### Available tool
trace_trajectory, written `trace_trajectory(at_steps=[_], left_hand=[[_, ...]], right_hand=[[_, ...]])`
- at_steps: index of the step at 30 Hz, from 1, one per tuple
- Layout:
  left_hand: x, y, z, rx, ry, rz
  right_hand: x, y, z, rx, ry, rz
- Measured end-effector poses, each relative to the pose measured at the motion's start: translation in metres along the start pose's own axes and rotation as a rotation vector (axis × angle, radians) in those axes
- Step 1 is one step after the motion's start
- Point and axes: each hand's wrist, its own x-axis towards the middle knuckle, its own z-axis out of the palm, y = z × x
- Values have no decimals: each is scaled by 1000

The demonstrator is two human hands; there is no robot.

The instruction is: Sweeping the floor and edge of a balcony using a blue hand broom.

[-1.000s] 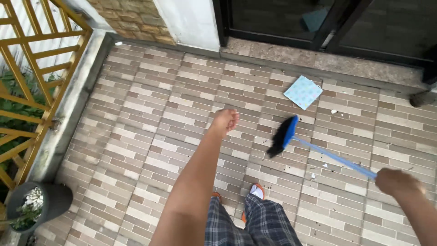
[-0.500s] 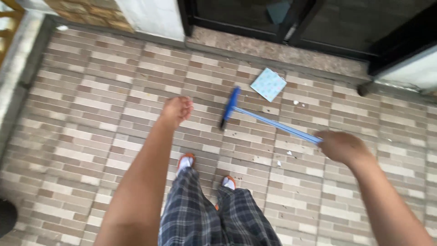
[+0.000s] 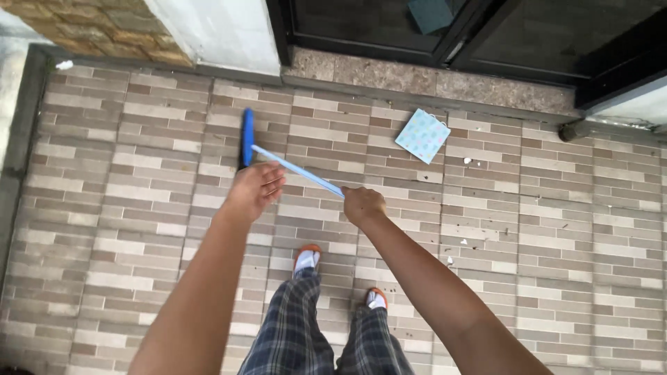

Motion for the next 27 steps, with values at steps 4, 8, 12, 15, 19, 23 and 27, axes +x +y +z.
trace_trajectory(at_steps=[4, 8, 12, 15, 19, 23, 27], left_hand=[[14, 49, -43, 28, 43, 26], [44, 68, -64, 90, 151, -61], [62, 69, -35, 125, 104, -86], [72, 76, -1, 175, 36, -111], [116, 75, 47, 256, -5, -124], [140, 70, 126, 391, -46, -149], [171, 39, 214, 493, -98, -175]], right_hand=[[39, 61, 12, 2, -93, 236], [-19, 107, -38, 55, -76, 459], [-32, 183, -18, 94, -11, 567], [-67, 244, -8, 196, -56, 624], [-158, 299, -16, 701, -11, 615], [-239, 291, -52, 1168, 48, 918], [-252, 337, -36, 1189, 137, 961]])
